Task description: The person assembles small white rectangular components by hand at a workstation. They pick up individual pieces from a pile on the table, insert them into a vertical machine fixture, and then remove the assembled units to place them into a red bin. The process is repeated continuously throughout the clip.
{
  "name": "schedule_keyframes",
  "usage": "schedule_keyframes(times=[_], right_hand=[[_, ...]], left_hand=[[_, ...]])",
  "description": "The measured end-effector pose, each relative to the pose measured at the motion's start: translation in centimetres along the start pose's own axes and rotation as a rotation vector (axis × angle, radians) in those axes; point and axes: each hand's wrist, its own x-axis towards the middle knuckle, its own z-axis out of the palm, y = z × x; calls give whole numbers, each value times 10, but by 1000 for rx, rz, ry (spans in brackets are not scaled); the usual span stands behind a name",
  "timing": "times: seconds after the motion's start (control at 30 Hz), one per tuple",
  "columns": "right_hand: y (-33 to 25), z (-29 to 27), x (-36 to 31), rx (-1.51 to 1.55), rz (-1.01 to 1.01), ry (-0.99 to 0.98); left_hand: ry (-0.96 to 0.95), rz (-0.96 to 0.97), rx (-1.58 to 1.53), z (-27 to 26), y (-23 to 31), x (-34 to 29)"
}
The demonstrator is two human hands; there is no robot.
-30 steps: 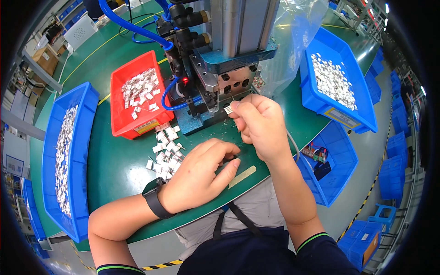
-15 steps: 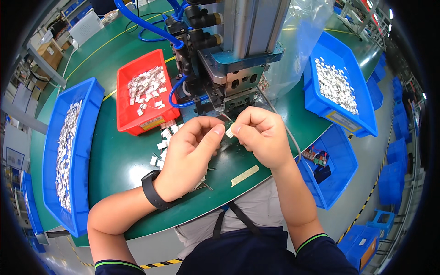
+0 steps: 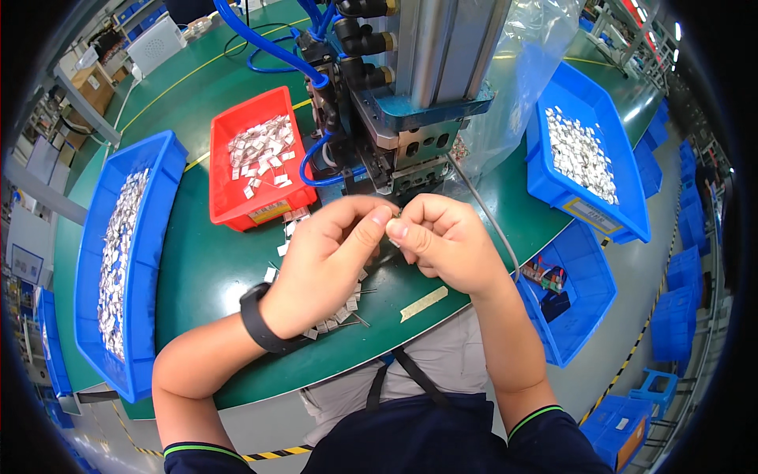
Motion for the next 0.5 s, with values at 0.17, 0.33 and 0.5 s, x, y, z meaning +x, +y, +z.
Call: schedule_keyframes(times=[0.17, 0.33, 0.5], right_hand=[[6, -14, 6, 236, 98, 85], [7, -10, 7, 106, 114, 94], [8, -10, 7, 55, 106, 60]], left_hand=[[-295, 287, 824, -33, 18, 2], [-312, 189, 1069, -21, 15, -9], [-315, 165, 1052, -24, 5, -6]])
